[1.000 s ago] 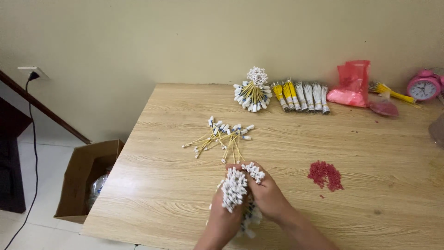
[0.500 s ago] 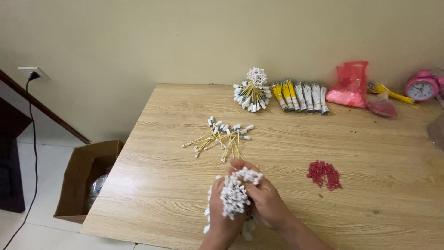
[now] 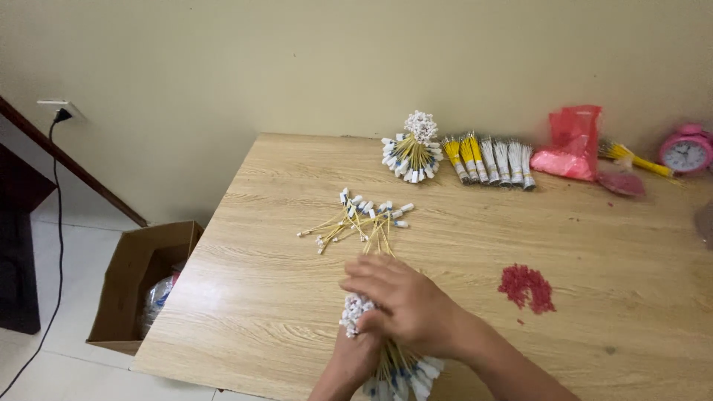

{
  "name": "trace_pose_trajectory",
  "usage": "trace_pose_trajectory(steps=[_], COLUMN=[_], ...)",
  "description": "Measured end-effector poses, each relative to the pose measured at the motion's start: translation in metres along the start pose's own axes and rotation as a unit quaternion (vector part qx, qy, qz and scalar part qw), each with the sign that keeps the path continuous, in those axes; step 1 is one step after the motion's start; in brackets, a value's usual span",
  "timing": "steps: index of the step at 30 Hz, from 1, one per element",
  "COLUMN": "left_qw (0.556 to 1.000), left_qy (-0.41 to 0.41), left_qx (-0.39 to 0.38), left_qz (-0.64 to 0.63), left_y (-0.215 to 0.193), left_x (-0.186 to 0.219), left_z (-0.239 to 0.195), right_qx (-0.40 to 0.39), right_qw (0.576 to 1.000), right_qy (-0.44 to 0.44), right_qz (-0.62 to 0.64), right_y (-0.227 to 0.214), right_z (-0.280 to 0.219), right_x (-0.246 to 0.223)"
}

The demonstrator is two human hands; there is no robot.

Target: Bundling small wire components with white connectors into circular arrangements on a wooden table.

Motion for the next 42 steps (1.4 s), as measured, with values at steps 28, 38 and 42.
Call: trace_pose_trajectory(steps=[28, 38, 42], left_qw=[0.635, 0.662, 0.666], left_qy=[-0.085, -0.113, -0.119], left_qx=[0.076, 0.107, 0.115], left_qz=[-0.764, -0.733, -0.728], left_y=[-0.115, -0.108, -0.106], left_x=[-0.093, -0.088, -0.084], left_z=[0.020, 0.015, 0.014], right_qx=[-0.147, -0.032, 0.049], right_qw=[0.886, 0.903, 0.947], right_qy=[0.056, -0.025, -0.008], right_qz=[-0.436, -0.427, -0.318], right_y=[0.090, 0.074, 0.048], right_z=[0.054, 0.052, 0.042], right_x=[0.186, 0.198, 0.208])
Point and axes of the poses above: each hand's wrist, its own z-axis towards the middle knuckle, its own y-axis out of the palm, x = y × z, the point moved 1 cm from there along z, towards the middle knuckle, and after that the axes turned 15 degrees about -z, right-handed, at the moved point
